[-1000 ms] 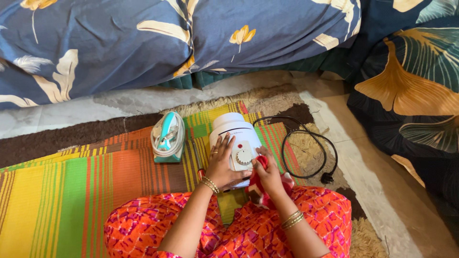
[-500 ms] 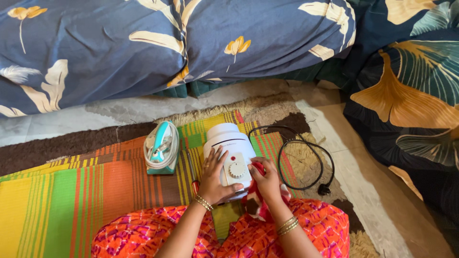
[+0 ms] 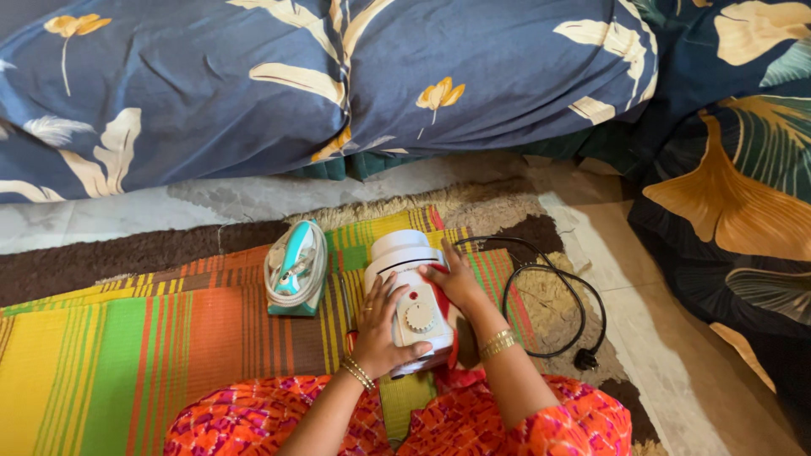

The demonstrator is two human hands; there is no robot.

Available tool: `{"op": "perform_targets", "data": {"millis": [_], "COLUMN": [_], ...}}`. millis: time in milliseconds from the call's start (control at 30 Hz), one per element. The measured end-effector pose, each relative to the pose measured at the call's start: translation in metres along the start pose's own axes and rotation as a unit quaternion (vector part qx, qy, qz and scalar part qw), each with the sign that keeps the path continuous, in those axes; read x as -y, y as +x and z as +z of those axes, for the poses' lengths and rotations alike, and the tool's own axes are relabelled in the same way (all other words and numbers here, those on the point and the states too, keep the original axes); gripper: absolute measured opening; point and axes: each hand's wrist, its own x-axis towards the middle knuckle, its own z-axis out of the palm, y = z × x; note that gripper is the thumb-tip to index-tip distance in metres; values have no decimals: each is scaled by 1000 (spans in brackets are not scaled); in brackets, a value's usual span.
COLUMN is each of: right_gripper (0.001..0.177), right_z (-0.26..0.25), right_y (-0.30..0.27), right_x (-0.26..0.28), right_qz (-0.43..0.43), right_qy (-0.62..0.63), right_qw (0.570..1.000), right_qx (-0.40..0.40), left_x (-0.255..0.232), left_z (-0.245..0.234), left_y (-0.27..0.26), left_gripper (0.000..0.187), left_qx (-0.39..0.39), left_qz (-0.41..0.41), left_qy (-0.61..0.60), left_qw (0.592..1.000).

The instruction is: The person sits on a mat and wipes the exterior of a white cylindrical appliance with a red cloth. They rotate the appliance to clean the bottom vent and sides, then flip it to wipe the top and front control panel.

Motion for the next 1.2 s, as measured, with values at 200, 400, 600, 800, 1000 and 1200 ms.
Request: {"op": "perform_targets", "data": {"millis": [200,400,600,800,1000,1200], "right_gripper": [116,116,107,100,74,54], "right_z": [2,5,0,-11,-12,-21], "right_y": [22,12,-11,-55,-98,-142], "right_x": [16,-9,-31,-36,-53,-50], "right_qz": [82,99,69,93,117,98], "right_qy": [0,48,7,91,316,283], "right_qw": [997,994,997,991,941,953], "right_qx": [6,3,-12,8,26,-56], "left_x": [2,3,1,5,3,-11], "left_z": [4,11,8,4,5,-1], "left_y": [-1,-2,-4,-10,-13,-26], "left_gripper": [111,112,109,128,137,114], "left_qx": [2,1,-10,35,76,67], "left_qz": [-4,-5,-8,-43,-97,-131], "left_qy": [-10,-2,-18,-10,5,-15], "left_qw": [1000,1000,1000,998,992,989]}}
